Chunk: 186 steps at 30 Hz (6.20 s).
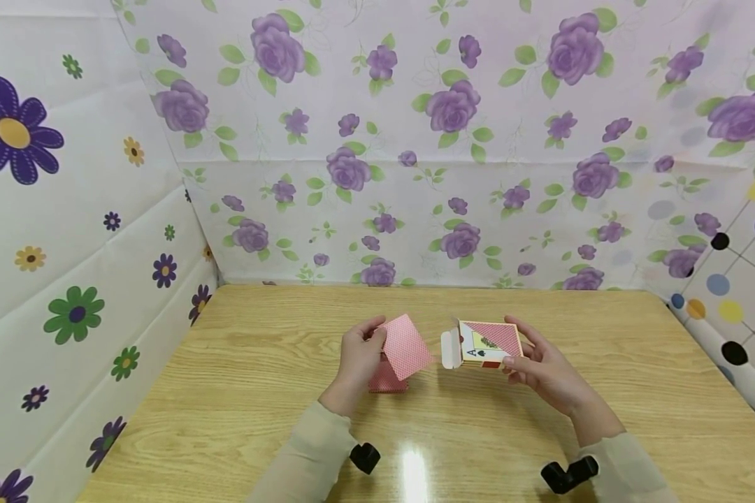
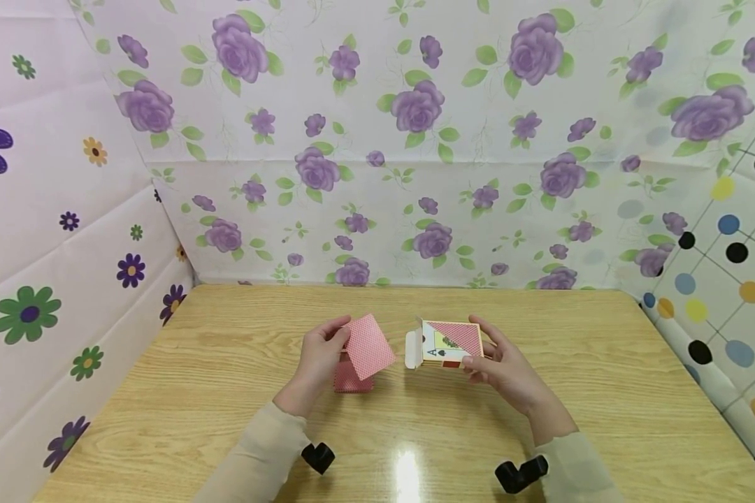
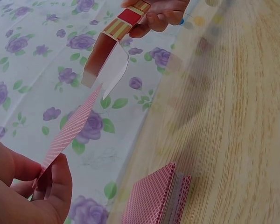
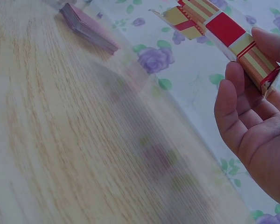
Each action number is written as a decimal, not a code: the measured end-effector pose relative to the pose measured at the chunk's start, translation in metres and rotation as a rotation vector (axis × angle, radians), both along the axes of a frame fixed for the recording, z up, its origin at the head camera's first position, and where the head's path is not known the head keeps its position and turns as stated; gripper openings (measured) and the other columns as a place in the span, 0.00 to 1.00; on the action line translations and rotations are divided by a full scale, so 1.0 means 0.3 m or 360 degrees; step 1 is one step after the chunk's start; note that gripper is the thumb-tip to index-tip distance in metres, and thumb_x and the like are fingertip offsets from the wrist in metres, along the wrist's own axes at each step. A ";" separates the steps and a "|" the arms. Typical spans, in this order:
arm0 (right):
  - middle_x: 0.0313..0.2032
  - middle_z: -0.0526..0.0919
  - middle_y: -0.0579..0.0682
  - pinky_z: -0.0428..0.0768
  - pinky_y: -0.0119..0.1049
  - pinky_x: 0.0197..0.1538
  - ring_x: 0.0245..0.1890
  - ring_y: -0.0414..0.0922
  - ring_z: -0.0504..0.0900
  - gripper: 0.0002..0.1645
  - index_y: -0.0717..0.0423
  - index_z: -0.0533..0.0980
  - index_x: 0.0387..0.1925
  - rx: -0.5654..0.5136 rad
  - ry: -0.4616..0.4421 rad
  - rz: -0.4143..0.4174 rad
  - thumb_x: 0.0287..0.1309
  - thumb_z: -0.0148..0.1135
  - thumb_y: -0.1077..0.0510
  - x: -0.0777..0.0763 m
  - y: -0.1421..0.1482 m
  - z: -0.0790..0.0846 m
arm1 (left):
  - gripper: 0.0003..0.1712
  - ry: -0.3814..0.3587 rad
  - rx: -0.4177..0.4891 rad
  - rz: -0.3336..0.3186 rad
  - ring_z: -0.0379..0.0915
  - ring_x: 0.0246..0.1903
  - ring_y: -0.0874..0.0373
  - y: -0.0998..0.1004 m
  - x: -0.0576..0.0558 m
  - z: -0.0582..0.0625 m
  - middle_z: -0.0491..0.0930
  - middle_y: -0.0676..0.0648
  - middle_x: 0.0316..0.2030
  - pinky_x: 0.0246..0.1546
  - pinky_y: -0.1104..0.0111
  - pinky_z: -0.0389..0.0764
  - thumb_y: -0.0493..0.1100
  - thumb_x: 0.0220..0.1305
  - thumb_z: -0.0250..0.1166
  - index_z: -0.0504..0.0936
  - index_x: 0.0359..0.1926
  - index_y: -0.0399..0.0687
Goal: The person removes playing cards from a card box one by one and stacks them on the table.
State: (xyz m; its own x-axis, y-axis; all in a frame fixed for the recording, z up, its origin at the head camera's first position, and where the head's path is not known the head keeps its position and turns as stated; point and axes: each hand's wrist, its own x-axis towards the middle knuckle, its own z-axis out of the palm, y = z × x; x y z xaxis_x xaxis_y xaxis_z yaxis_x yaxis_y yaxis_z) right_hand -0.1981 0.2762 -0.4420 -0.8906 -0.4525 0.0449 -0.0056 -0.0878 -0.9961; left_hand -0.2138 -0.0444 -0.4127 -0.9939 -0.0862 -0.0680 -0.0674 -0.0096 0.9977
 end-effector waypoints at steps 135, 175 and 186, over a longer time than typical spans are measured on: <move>0.53 0.78 0.42 0.81 0.34 0.40 0.40 0.39 0.81 0.46 0.42 0.40 0.74 -0.0036 -0.0055 0.0002 0.65 0.50 0.68 0.002 -0.001 -0.008 | 0.03 0.0006 -0.0788 0.0231 0.74 0.31 0.54 -0.078 -0.081 -0.130 0.80 0.44 0.30 0.29 0.69 0.75 0.36 0.57 0.65 0.83 0.32 0.40; 0.54 0.78 0.43 0.82 0.33 0.39 0.40 0.39 0.81 0.46 0.42 0.39 0.74 -0.0032 -0.0064 -0.0001 0.65 0.51 0.67 0.001 -0.007 0.003 | 0.03 -0.0079 -0.0878 0.0185 0.74 0.30 0.54 -0.065 -0.090 -0.144 0.80 0.43 0.31 0.28 0.68 0.76 0.35 0.58 0.63 0.83 0.33 0.40; 0.53 0.78 0.42 0.82 0.33 0.39 0.39 0.38 0.81 0.47 0.42 0.39 0.74 -0.0018 -0.0076 -0.0022 0.65 0.52 0.67 0.002 -0.013 0.007 | 0.06 -0.0105 -0.0933 0.0177 0.77 0.34 0.52 -0.066 -0.093 -0.148 0.82 0.43 0.33 0.32 0.65 0.79 0.38 0.59 0.64 0.85 0.34 0.40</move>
State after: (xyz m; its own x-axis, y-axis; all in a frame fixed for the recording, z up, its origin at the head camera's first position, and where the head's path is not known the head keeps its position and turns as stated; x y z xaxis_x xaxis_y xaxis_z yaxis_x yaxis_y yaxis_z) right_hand -0.1974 0.2724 -0.4397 -0.8979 -0.4401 0.0074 0.0406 -0.0994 -0.9942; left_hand -0.2418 -0.0642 -0.4569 -0.9721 -0.2312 -0.0389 -0.1595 0.5308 0.8324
